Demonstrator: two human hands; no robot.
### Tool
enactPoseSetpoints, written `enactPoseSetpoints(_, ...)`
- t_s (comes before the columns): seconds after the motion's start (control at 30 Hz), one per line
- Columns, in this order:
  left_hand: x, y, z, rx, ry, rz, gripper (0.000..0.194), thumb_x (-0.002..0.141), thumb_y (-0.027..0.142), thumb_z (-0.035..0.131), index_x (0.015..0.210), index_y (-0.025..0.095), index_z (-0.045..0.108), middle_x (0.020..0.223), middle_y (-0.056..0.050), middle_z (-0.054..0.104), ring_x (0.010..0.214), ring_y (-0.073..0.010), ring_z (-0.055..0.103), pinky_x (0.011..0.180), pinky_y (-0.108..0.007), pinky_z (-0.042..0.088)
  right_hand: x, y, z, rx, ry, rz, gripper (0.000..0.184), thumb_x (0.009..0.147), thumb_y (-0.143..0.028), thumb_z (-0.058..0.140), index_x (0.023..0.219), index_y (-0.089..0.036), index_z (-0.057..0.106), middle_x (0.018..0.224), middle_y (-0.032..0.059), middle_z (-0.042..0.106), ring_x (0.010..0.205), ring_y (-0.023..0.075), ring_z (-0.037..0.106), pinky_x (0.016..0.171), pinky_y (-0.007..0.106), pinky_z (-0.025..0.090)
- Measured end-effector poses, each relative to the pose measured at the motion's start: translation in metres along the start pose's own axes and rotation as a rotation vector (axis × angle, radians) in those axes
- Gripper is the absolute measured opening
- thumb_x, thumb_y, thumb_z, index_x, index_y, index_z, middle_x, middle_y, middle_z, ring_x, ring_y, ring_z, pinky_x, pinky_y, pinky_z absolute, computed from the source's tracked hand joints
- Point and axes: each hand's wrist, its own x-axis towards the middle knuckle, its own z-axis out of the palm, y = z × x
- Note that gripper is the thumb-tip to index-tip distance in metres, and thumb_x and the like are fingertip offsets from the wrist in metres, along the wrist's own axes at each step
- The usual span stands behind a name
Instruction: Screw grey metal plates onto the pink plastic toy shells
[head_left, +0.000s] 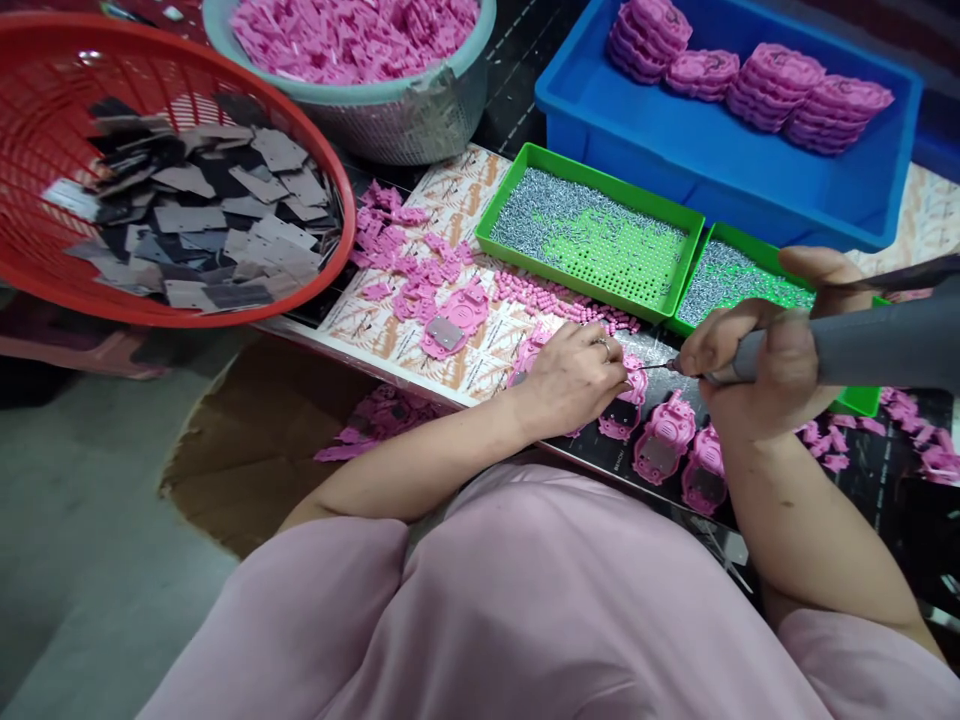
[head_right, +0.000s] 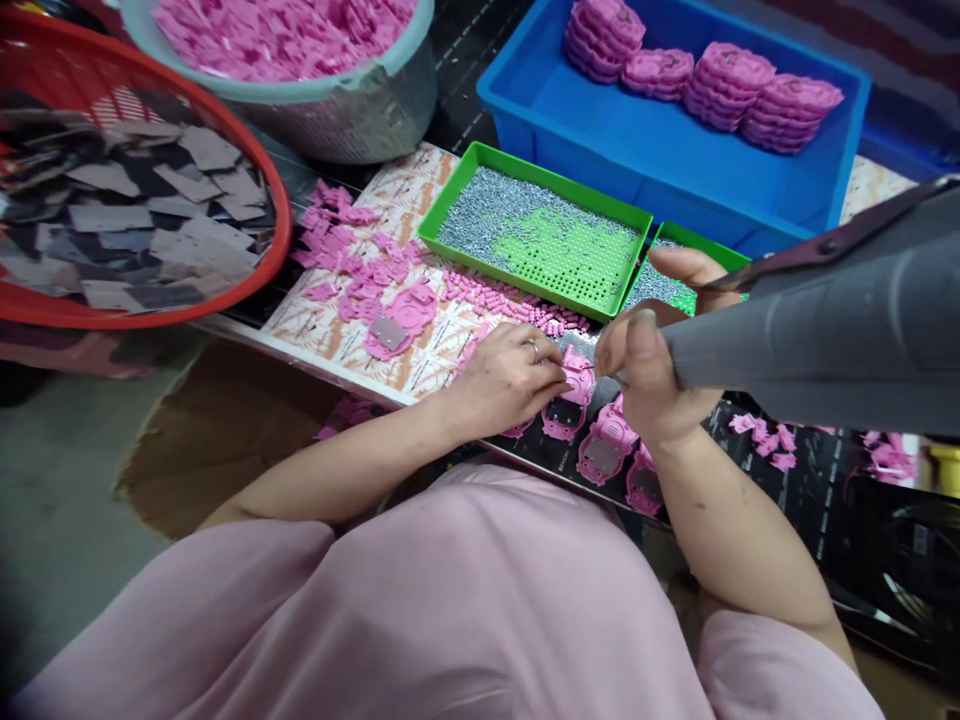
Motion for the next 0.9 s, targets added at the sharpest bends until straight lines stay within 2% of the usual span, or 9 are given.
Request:
enactPoseSetpoints(0.1, 0.005, 0.002, 0.007, 0.005, -0.013, 0.086, 0.020, 0.091, 0.026, 0.057, 0.080, 0.018, 0.071, 0.101, -0.004, 0.071, 0.103, -0.0218, 0.059, 0.086, -0.037, 0.045, 0.000, 0.005, -0.001, 0.002, 0.001, 0.003, 0.023, 0.081, -0.031, 0.062, 0.104, -0.033, 0.062, 0.044, -0.0087, 0.045, 0.030, 0.0123, 0.040, 0.028, 0.028, 0.035)
enactPoseSetpoints(0.23, 0.006, 0.007, 0.018, 0.049, -0.029, 0.125, 0.019, 0.090, 0.013, 0.052, 0.086, 0.012, 0.071, 0.114, -0.007, 0.069, 0.110, -0.0202, 0.061, 0.092, -0.033, 0.048, -0.002, 0.012, -0.004, 0.037, -0.105, 0.014, 0.016, 0.084, -0.026, 0.061, 0.099, -0.029, 0.062, 0.050, -0.0075, 0.049, 0.034, 0.0106, 0.044, 0.033, 0.027, 0.040)
enactPoseSetpoints(0.4, 0.003, 0.010, 0.022, 0.071, -0.043, 0.122, 0.018, 0.091, 0.015, 0.054, 0.090, 0.012, 0.071, 0.115, -0.008, 0.069, 0.113, -0.0211, 0.062, 0.094, -0.033, 0.050, -0.002, 0.015, -0.009, 0.056, -0.177, 0.032, 0.024, 0.085, -0.028, 0.060, 0.109, -0.027, 0.060, 0.051, -0.0072, 0.050, 0.038, 0.0111, 0.048, 0.035, 0.026, 0.041)
enactPoseSetpoints(0.53, 0.003, 0.007, 0.019, 0.045, -0.045, 0.121, 0.017, 0.090, 0.015, 0.055, 0.085, 0.014, 0.071, 0.116, -0.008, 0.068, 0.111, -0.0217, 0.062, 0.098, -0.038, 0.047, 0.007, -0.002, -0.011, 0.092, -0.133, 0.015, 0.030, 0.082, -0.033, 0.060, 0.111, -0.026, 0.062, 0.047, -0.0070, 0.050, 0.033, 0.0120, 0.045, 0.031, 0.028, 0.041)
enactPoseSetpoints(0.63, 0.004, 0.006, 0.014, -0.078, -0.008, 0.060, 0.021, 0.093, 0.026, 0.053, 0.088, 0.018, 0.071, 0.113, -0.004, 0.070, 0.112, -0.0210, 0.061, 0.102, -0.043, 0.042, 0.010, -0.023, -0.014, 0.138, -0.130, 0.017, 0.030, 0.083, -0.034, 0.058, 0.110, -0.024, 0.064, 0.047, -0.0054, 0.049, 0.034, 0.0129, 0.045, 0.033, 0.030, 0.044)
enactPoseSetpoints(0.77, 0.005, 0.010, 0.012, -0.228, 0.061, 0.020, 0.022, 0.094, 0.031, 0.052, 0.094, 0.019, 0.071, 0.112, -0.003, 0.071, 0.111, -0.0191, 0.060, 0.098, -0.038, 0.043, 0.002, -0.042, -0.021, 0.156, -0.197, 0.041, 0.032, 0.084, -0.033, 0.058, 0.115, -0.024, 0.062, 0.051, -0.0040, 0.050, 0.035, 0.0126, 0.046, 0.034, 0.031, 0.045)
enactPoseSetpoints(0.9, 0.004, 0.017, 0.015, -0.264, 0.136, 0.040, 0.019, 0.093, 0.029, 0.054, 0.092, 0.020, 0.071, 0.109, -0.001, 0.072, 0.110, -0.0186, 0.061, 0.099, -0.038, 0.042, -0.008, -0.045, -0.029, 0.184, -0.139, 0.053, 0.035, 0.082, -0.034, 0.060, 0.116, -0.025, 0.060, 0.050, -0.0043, 0.050, 0.034, 0.0129, 0.045, 0.032, 0.031, 0.043)
